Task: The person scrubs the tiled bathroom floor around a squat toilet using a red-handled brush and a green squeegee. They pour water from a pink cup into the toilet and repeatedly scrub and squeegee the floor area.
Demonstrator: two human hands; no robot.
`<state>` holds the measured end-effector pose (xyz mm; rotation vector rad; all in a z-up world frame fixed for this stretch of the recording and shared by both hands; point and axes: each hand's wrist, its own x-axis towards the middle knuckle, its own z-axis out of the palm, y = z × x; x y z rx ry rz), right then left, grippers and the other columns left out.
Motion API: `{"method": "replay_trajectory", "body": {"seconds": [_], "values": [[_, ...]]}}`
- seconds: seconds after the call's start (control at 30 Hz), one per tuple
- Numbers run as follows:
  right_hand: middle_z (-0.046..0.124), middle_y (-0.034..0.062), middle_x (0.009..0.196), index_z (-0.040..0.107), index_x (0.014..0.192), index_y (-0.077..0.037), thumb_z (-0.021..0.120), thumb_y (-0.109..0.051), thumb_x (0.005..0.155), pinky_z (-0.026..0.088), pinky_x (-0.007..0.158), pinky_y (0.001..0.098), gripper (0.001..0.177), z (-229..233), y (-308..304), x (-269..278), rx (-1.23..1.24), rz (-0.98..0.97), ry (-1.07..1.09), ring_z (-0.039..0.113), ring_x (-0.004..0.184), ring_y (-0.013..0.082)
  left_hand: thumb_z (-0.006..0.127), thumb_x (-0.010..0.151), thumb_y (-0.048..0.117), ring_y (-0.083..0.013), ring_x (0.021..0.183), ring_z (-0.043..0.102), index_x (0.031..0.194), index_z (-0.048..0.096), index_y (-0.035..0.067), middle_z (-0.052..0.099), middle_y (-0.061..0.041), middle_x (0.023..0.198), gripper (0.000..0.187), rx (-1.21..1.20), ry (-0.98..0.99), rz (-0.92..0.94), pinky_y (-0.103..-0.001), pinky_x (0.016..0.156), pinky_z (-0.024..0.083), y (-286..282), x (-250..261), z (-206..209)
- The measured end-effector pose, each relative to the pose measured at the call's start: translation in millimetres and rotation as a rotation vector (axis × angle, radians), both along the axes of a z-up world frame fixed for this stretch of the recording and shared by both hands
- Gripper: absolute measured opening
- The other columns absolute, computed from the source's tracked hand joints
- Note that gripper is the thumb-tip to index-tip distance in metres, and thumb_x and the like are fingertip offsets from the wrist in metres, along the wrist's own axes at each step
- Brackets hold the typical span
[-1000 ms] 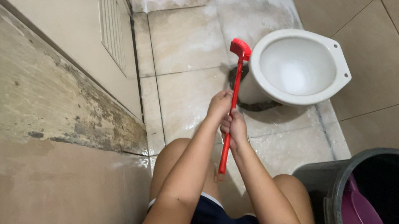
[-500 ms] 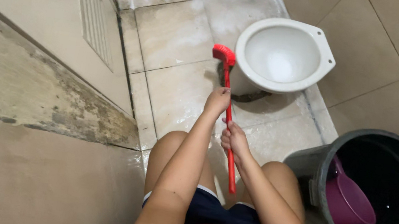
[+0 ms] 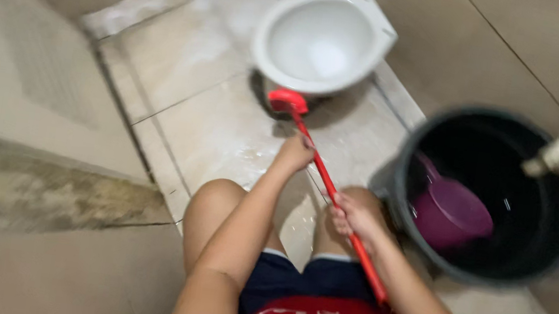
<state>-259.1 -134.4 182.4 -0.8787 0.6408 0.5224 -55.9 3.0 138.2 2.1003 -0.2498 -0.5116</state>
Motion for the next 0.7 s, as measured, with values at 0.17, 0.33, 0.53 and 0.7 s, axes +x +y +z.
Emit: {"method": "replay_trajectory", "body": {"seconds": [0.17,0.33,0.53,0.7], "values": [[0.054,-0.0013,0.077,0.055,0.132,-0.003,0.044,-0.025,0.11,0.038,0.045,0.0184,0.033,37,-49,-11,0.146,-0.159,-0.082,0.044,0.055,0.0055,0.073,0.067,0.009,-0.0428,0.101,0.061,0.117,0.071,0.014,0.063,-0.02,0.105,0.05,0.079,-0.486,-0.363,-0.051,0.079,0.053,-24,-61,54],[0.069,0.0103,0.09,0.061,0.125,-0.008,0.041,-0.021,0.104,0.055,0.061,0.0342,0.032,57,-95,-11,-0.355,-0.128,-0.12,0.062,0.067,0.0204,0.07,0.083,0.008,-0.04,0.11,0.059,0.11,0.071,0.015,0.059,-0.017,0.12,0.028,-0.018,-0.701,-0.375,-0.047,0.086,0.054,-69,-80,64],[0.064,0.0006,0.138,0.071,0.124,-0.024,0.046,-0.027,0.111,0.043,0.11,0.0452,0.028,2,-197,11,-1.975,0.863,-0.251,0.052,0.135,0.0247,0.07,0.089,0.006,-0.0406,0.1,0.058,0.109,0.071,0.01,0.066,-0.015,0.11,0.02,-0.094,-0.665,-0.378,-0.049,0.09,0.048,-95,-65,14],[0.047,-0.0016,0.151,0.076,0.119,-0.028,0.052,-0.026,0.095,0.024,0.119,0.0495,0.034,-65,-243,12,-2.11,1.338,-0.054,0.035,0.143,0.0258,0.063,0.082,-0.005,-0.0418,0.102,0.059,0.104,0.072,0.007,0.067,-0.017,0.11,0.027,-0.124,-0.657,-0.411,-0.048,0.091,0.049,-103,-59,-1]]}}
